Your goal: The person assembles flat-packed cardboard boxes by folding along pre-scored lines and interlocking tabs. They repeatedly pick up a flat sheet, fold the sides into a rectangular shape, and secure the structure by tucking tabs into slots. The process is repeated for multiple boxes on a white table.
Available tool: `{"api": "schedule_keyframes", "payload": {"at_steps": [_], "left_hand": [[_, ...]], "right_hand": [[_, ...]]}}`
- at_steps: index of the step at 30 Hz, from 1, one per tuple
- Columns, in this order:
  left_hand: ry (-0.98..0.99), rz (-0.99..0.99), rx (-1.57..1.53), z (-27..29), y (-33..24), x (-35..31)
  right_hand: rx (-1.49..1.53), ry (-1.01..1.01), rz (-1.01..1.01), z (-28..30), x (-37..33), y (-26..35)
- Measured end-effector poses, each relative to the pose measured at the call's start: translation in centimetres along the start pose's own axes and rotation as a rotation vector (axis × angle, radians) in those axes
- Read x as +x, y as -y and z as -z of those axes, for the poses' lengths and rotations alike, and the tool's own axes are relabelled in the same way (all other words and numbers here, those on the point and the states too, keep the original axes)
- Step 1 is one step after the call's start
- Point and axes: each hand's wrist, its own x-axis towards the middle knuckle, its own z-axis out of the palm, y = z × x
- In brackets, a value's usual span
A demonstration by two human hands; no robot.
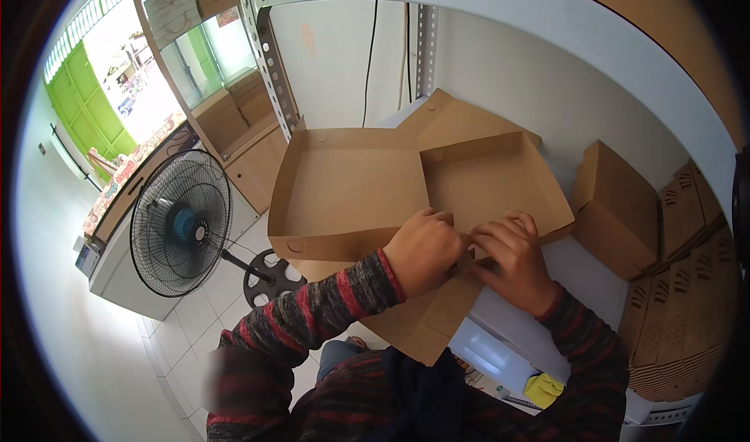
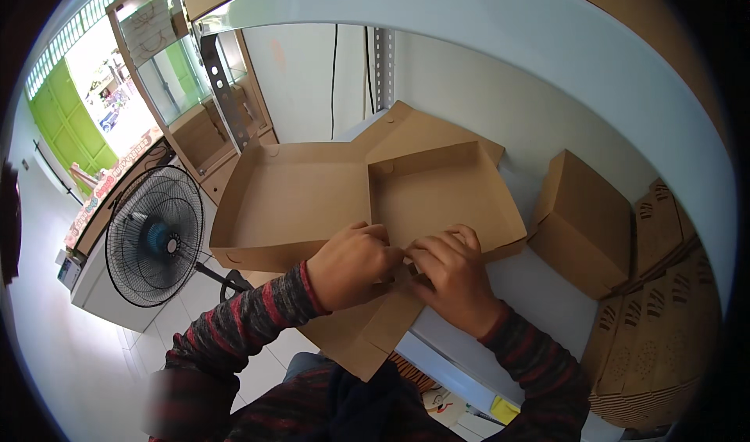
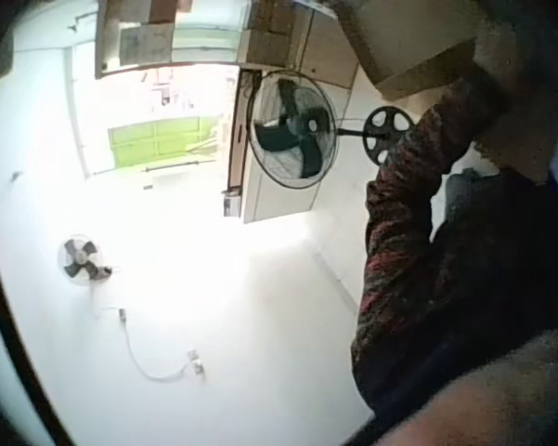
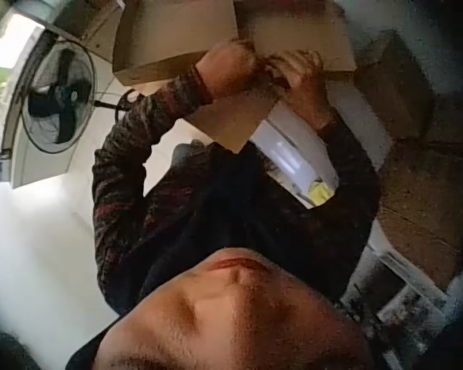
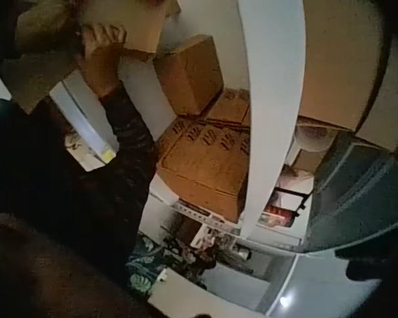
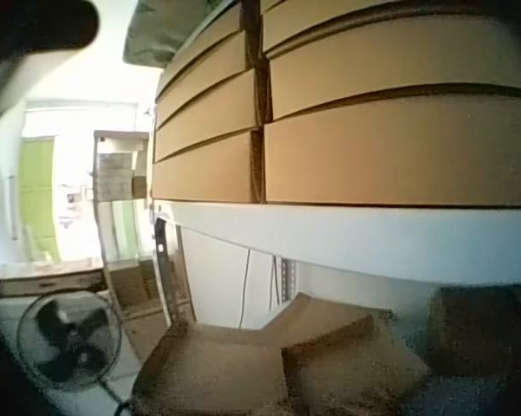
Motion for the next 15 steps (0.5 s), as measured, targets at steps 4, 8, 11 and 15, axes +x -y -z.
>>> {"api": "schedule_keyframes", "payload": {"at_steps": [4,8,11,15], "left_hand": [[-0.045,0.003,0.04,-0.2,-0.6,-0.2],[-0.052,0.047,0.099,-0.8,-0.8,-0.1],[-0.072,0.055,0.095,-1.0,-0.9,-0.1],[-0.025,0.054,0.219,-1.8,-0.7,-0.1]], "right_hand": [[0.027,0.09,0.039,0.2,-0.2,-0.2],[-0.014,0.052,0.042,-0.4,-0.4,-0.4],[-0.011,0.055,-0.004,-0.8,-0.6,-0.5],[-0.026,0.102,0.052,-1.0,-0.7,-0.8]]}}
